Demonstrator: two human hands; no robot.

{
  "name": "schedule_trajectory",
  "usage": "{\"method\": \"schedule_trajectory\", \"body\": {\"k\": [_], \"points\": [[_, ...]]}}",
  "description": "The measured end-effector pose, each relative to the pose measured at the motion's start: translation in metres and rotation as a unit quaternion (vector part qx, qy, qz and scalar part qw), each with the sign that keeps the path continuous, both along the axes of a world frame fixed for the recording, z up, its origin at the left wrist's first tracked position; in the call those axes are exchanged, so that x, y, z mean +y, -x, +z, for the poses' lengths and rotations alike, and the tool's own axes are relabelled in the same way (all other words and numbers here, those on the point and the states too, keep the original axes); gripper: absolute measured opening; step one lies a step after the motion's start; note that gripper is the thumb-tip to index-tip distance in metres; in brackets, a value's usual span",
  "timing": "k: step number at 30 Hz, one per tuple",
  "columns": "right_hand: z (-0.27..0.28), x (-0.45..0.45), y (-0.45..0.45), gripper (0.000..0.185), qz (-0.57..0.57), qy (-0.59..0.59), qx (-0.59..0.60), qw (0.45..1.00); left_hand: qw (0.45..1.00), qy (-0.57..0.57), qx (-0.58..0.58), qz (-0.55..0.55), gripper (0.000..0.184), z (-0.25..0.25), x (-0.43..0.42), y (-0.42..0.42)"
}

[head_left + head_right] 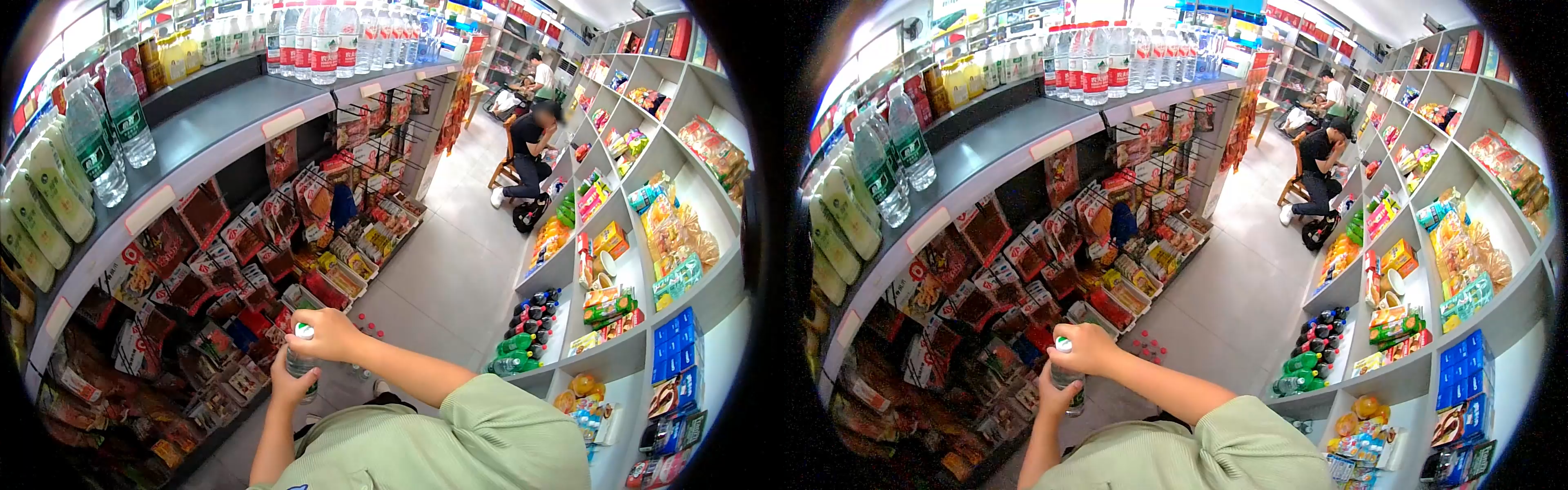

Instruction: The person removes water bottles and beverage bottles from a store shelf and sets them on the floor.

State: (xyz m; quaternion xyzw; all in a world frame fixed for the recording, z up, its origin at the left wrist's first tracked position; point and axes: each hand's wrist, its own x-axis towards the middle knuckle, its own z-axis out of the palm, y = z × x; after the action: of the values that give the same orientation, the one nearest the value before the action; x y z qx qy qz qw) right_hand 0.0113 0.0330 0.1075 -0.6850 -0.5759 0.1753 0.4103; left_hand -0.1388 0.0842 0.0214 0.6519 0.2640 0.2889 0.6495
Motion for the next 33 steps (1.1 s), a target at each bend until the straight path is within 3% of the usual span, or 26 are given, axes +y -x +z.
{"method": "schedule_trajectory", "body": {"k": [9, 11, 18, 31, 33], "points": [[0.002, -0.007, -0.017, 0.027, 0.028, -0.093, -0.044, 0.994, 0.999, -0.045, -0.007, -0.022, 0.064, 0.005, 0.002, -0.009], [0.008, -0.011, -0.028, 0.028, 0.052, -0.140, -0.135, 0.980, 0.997, -0.010, -0.019, -0.068, 0.064, 0.013, -0.001, -0.013], [0.014, -0.022, -0.055, 0.031, 0.123, -0.182, -0.197, 0.956, 0.995, -0.037, 0.016, -0.094, 0.064, 0.010, -0.008, -0.025], [-0.006, -0.015, -0.055, 0.031, 0.062, -0.185, -0.217, 0.956, 0.994, -0.062, 0.076, -0.040, 0.066, 0.007, -0.008, -0.029], [-0.008, -0.010, -0.053, 0.032, 0.058, -0.201, -0.217, 0.954, 0.988, -0.121, 0.095, -0.008, 0.068, -0.005, -0.010, -0.025]]}}
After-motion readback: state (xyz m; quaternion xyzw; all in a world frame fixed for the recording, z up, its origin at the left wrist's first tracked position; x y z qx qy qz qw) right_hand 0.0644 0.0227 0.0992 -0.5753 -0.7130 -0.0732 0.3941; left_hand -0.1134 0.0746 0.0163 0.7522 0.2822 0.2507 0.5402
